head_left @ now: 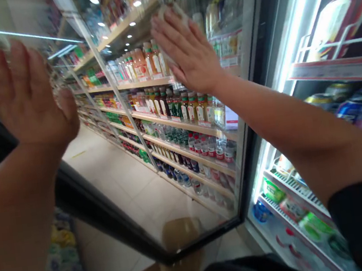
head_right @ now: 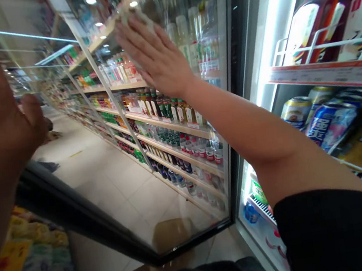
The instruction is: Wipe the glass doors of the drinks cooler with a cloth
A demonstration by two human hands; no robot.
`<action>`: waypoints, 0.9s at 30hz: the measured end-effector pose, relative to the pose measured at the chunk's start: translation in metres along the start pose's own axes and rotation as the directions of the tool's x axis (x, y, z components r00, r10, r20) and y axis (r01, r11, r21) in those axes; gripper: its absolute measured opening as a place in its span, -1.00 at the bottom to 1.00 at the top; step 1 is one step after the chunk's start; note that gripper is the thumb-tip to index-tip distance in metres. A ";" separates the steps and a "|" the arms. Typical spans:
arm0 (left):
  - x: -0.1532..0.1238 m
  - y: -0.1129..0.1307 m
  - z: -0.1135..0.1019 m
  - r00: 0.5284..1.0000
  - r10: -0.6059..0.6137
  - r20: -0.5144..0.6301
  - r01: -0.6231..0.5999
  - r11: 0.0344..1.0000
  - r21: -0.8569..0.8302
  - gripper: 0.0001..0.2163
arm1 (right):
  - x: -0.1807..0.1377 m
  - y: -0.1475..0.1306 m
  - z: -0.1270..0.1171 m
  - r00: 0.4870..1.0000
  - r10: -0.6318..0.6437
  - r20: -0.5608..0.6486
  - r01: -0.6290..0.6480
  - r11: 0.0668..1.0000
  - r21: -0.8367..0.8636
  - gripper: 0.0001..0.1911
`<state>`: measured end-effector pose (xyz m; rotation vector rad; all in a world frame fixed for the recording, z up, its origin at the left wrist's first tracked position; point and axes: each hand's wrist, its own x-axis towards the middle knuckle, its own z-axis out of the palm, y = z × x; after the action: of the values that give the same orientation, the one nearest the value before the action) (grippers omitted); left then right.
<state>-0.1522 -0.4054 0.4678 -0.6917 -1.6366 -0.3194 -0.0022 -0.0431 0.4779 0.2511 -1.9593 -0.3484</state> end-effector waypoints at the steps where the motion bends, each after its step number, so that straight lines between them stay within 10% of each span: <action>1: 0.001 0.005 -0.006 0.997 0.032 0.068 -0.035 0.999 0.036 -0.24 | 0.002 0.000 -0.001 0.996 0.078 -0.039 -0.078 0.997 0.001 -0.32; 4: 0.000 0.016 -0.020 0.979 0.056 0.194 -0.076 0.992 0.096 -0.26 | 0.007 -0.005 -0.004 0.941 0.298 -0.159 -0.299 0.954 0.022 -0.27; 9: -0.001 0.018 -0.024 0.972 0.086 0.218 -0.108 0.990 0.088 -0.28 | 0.014 -0.015 -0.010 0.999 0.022 -0.027 -0.020 0.997 0.075 -0.33; 15: -0.004 0.027 -0.030 0.976 0.112 0.186 -0.126 0.990 0.068 -0.34 | 0.024 -0.025 -0.006 0.950 0.275 -0.151 -0.269 0.961 0.058 -0.31; 20: -0.005 0.033 -0.032 0.977 0.095 0.190 -0.113 0.990 0.086 -0.36 | 0.020 -0.026 -0.004 0.991 -0.133 -0.005 0.133 0.990 0.053 -0.34; 27: -0.005 0.035 -0.033 0.977 0.082 0.195 -0.102 0.991 0.092 -0.38 | 0.030 -0.010 -0.004 0.968 0.174 -0.181 -0.168 0.985 0.048 -0.34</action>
<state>-0.1051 -0.3980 0.4637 -0.7363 -1.7828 -0.1041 -0.0101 -0.0631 0.5019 0.1283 -1.7898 -0.1737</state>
